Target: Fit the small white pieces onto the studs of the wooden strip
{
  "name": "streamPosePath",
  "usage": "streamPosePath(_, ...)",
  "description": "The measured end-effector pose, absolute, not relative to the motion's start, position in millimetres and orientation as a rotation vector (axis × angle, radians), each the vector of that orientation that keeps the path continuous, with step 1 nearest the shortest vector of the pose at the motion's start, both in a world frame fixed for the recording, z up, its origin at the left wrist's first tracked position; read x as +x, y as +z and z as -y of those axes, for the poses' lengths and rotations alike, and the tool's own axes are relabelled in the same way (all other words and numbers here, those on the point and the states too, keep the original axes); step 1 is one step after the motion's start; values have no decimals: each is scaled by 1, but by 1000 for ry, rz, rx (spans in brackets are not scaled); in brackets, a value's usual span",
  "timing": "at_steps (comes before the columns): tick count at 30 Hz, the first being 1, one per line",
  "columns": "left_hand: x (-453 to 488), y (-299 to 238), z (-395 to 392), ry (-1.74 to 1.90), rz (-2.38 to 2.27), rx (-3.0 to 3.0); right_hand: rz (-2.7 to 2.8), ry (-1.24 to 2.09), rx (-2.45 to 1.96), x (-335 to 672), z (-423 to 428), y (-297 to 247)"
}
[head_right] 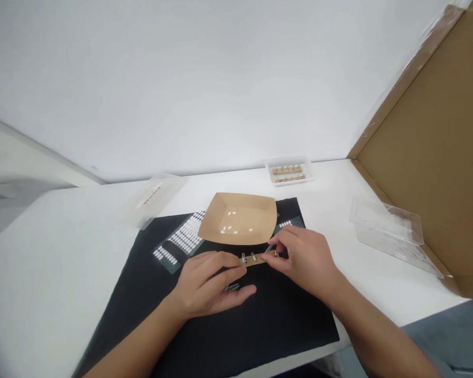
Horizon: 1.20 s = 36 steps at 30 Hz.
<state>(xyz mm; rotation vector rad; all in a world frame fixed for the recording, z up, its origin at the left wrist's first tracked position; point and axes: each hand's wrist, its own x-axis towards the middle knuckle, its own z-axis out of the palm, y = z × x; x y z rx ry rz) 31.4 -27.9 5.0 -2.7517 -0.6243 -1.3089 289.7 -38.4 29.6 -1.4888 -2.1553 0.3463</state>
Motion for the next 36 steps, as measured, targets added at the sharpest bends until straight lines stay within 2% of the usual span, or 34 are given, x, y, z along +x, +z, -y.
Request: streamPosePath(36, 34, 12, 30, -1279, 520, -2791, 2021, 278, -1661, 263, 55, 21)
